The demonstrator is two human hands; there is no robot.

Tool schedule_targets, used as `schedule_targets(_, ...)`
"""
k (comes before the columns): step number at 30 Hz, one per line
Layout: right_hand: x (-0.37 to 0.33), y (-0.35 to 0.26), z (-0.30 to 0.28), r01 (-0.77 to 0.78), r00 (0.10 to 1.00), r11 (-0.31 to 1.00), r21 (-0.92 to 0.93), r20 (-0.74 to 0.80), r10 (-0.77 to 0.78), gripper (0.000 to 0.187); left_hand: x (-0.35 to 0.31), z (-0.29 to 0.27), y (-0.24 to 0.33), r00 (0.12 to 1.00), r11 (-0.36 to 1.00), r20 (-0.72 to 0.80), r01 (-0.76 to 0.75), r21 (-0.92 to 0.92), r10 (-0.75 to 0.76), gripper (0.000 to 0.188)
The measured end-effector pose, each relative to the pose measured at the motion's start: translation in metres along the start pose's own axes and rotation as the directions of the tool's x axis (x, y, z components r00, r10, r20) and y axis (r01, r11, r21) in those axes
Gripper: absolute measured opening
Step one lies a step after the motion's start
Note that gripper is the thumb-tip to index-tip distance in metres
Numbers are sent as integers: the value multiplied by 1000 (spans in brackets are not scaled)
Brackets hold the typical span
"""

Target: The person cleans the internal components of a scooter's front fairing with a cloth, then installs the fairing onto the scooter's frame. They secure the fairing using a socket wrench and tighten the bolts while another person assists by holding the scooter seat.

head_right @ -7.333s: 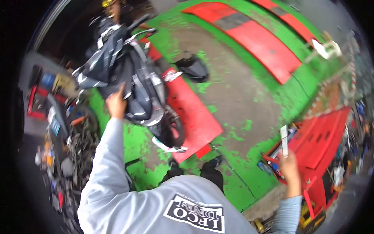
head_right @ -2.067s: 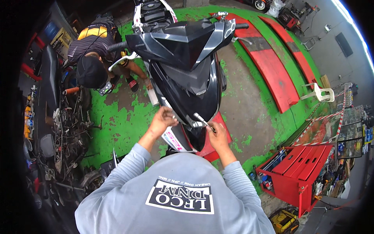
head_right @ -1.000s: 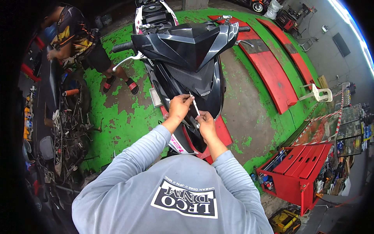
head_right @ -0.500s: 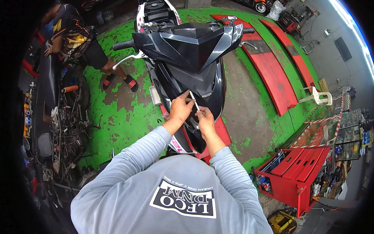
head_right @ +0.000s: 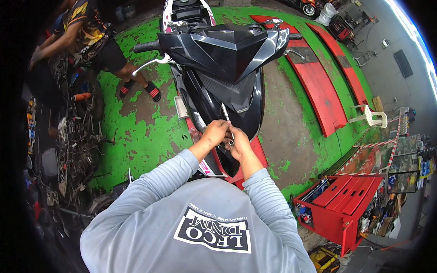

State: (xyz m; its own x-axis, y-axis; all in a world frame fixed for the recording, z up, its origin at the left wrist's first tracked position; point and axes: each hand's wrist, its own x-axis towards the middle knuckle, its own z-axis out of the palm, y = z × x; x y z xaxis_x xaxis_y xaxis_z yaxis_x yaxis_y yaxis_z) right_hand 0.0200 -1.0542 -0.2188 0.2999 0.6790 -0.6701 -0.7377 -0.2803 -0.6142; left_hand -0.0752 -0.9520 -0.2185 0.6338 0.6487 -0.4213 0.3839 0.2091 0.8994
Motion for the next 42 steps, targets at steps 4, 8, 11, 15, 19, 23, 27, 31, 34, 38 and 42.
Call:
schedule_targets(4,-14,-7,19,128,975,948,-292,-137,-174,23,22,4,-22,996,997,-44,-79,-22,78,35)
schedule_targets(8,-18,-13,-2,163,800,275,-948,-36,-599,37,20,8,-13,993,996,-71,-92,-12,91,35)
schedule_targets(11,-35,-23,16,129,798,-58,-990,139,-586,36,19,9,-19,986,995,-133,-102,-15,100,37)
schedule_targets(15,-28,-18,7,160,829,205,-966,18,-559,30,14,9,-6,991,994,-82,-100,37,102,36)
schedule_targets(19,-14,-11,-3,147,989,949,-278,44,-140,33,20,17,-24,960,735,279,167,-657,32,28)
schedule_targets(23,-22,-12,-3,7,996,983,-185,87,9,37,10,10,-11,955,712,288,248,-657,-66,29)
schedule_targets(27,-36,1,7,241,775,156,-958,93,-625,37,24,18,-33,997,927,-32,-72,-368,65,30)
schedule_targets(31,-56,7,23,206,614,-197,-959,283,-736,44,6,5,-8,994,971,-111,-31,-238,5,35)
schedule_targets(34,-44,12,10,215,610,-200,-956,292,-737,33,4,5,-4,988,978,-155,-53,-203,21,33)
schedule_targets(38,-17,27,-16,308,834,452,-838,9,-551,21,7,9,-10,989,966,-115,-120,-228,95,31)
schedule_targets(42,-13,30,-19,224,974,968,-114,44,-220,37,-8,12,-10,989,895,-54,-147,-422,137,55)
